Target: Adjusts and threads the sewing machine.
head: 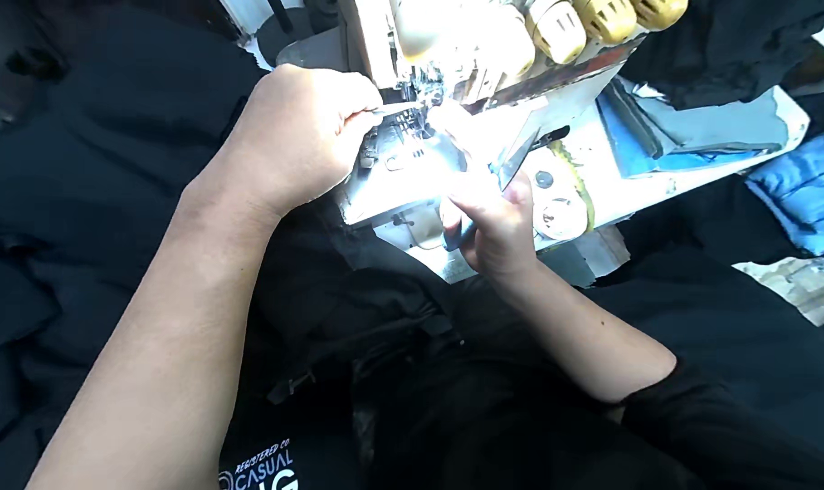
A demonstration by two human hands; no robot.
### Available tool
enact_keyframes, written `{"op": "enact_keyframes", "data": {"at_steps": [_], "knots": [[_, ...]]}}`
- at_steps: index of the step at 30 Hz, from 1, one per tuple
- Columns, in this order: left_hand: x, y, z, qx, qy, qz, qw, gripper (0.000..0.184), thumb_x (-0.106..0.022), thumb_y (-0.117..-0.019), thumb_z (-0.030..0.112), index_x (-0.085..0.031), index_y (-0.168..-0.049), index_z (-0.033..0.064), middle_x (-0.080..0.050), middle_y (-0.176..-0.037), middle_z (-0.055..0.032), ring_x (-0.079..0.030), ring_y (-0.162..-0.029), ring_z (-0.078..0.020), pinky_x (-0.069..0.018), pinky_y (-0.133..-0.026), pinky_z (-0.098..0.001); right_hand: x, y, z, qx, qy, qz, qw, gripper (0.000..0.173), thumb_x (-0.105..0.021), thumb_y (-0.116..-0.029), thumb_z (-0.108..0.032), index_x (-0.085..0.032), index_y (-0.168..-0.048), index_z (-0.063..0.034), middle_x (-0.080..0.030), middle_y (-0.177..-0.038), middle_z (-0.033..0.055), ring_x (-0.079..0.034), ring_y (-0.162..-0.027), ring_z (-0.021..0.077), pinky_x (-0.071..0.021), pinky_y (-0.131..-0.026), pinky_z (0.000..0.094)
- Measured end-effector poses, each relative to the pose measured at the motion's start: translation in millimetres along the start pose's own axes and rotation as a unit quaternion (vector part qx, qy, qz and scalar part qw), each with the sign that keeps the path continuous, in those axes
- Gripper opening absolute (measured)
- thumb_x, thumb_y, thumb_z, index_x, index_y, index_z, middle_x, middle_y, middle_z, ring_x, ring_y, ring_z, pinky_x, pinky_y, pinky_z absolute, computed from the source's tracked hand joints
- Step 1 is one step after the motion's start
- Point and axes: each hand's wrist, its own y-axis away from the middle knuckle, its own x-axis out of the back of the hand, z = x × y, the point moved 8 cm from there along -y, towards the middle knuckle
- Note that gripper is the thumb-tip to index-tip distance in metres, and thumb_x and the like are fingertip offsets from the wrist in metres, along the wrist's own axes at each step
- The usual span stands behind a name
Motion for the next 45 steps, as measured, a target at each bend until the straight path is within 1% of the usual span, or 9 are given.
{"op": "enact_keyframes", "data": {"at_steps": [4,9,12,16,19,23,30,32,45], "knots": [[-3,3,2,-0.002,-0.017,-0.019,1.0,0.027,-0.047,-0.1042,0.013,-0.072,-0.104,0.0028,-0.072,-0.098,-0.0146,-0.068,-0.088,-0.0248,-0.0512,-0.076,-0.0463,-1,0,-4,-0.004,0.019,0.004,1.0,0.031,-0.056,-0.085,0.005,-0.055,-0.115,-0.006,-0.064,-0.078,-0.0122,-0.054,-0.056,-0.0054,-0.0499,-0.054,0.013],[-6,1,4,0.01,-0.01,-0.049,0.999,0.024,-0.048,-0.1026,0.015,-0.071,-0.102,0.0079,-0.069,-0.091,-0.0085,-0.064,-0.079,-0.0189,-0.0475,-0.07,-0.0422,0,-1,-1,-0.016,0.021,0.011,1.0,0.041,-0.055,-0.0852,0.003,-0.053,-0.126,0.0017,-0.064,-0.077,-0.0102,-0.054,-0.055,-0.0046,-0.0502,-0.052,0.0132],[-12,-1,6,0.003,-0.02,-0.073,0.997,0.024,-0.048,-0.1034,0.01,-0.071,-0.108,0.0033,-0.072,-0.099,-0.0154,-0.069,-0.089,-0.0295,-0.0515,-0.076,-0.0514,1,-1,-2,-0.011,0.012,0.012,1.0,0.046,-0.055,-0.0863,0.004,-0.051,-0.132,0.0061,-0.067,-0.097,-0.0043,-0.055,-0.059,-0.0039,-0.0506,-0.054,0.0136],[-18,-2,3,0.004,-0.038,-0.083,0.996,0.023,-0.048,-0.1035,0.008,-0.069,-0.106,-0.0005,-0.07,-0.111,-0.0205,-0.07,-0.099,-0.0379,-0.0516,-0.081,-0.0582,2,-1,-2,-0.018,0.013,0.02,1.0,0.044,-0.054,-0.0853,0.004,-0.051,-0.13,0.0035,-0.066,-0.097,-0.0048,-0.053,-0.056,-0.0046,-0.049,-0.05,0.0122],[-16,1,1,0.003,-0.026,-0.067,0.997,0.023,-0.047,-0.1035,0.01,-0.069,-0.106,0.0012,-0.069,-0.106,-0.0175,-0.069,-0.092,-0.0329,-0.0509,-0.077,-0.0544,3,-1,-2,-0.02,0.003,0.024,1.0,0.042,-0.053,-0.0847,0.006,-0.052,-0.126,0.0032,-0.067,-0.093,-0.0046,-0.053,-0.055,-0.0043,-0.0488,-0.05,0.0127],[-8,10,-4,0.03,-0.008,-0.042,0.999,0.03,-0.045,-0.1042,0.015,-0.071,-0.115,0.0029,-0.07,-0.124,-0.0156,-0.069,-0.111,-0.0284,-0.0526,-0.093,-0.0518,3,-1,-2,-0.019,-0.002,0.019,1.0,0.042,-0.053,-0.0852,0.007,-0.052,-0.127,0.0039,-0.066,-0.087,-0.0053,-0.052,-0.054,-0.0038,-0.0479,-0.049,0.0126],[0,18,-13,0.074,-0.05,-0.003,0.996,0.028,-0.045,-0.1048,0.011,-0.07,-0.108,-0.0013,-0.071,-0.11,-0.0218,-0.069,-0.1,-0.0376,-0.0505,-0.081,-0.0576,1,1,-2,-0.018,0.004,0.02,1.0,0.043,-0.055,-0.0846,0.006,-0.053,-0.128,0.0042,-0.066,-0.094,-0.005,-0.054,-0.059,-0.0039,-0.0497,-0.053,0.0132],[1,20,-12,0.08,-0.052,-0.002,0.995,0.028,-0.045,-0.1047,0.011,-0.07,-0.108,-0.0016,-0.071,-0.113,-0.0227,-0.069,-0.102,-0.0396,-0.0502,-0.082,-0.0596,1,0,-1,-0.021,0.0,0.019,1.0,0.041,-0.055,-0.0845,0.005,-0.053,-0.125,0.001,-0.065,-0.082,-0.0087,-0.054,-0.056,-0.0042,-0.0499,-0.053,0.0131],[-23,15,-4,0.238,0.144,-0.043,0.96,0.019,-0.058,-0.1023,0.012,-0.071,-0.089,0.0113,-0.064,-0.076,0.0026,-0.055,-0.059,-0.001,-0.0469,-0.057,-0.0196,4,4,3,-0.012,0.027,0.01,1.0,0.031,-0.055,-0.0877,0.001,-0.06,-0.117,-0.0078,-0.064,-0.07,-0.0109,-0.057,-0.054,-0.0021,-0.0514,-0.052,0.0153]]}}
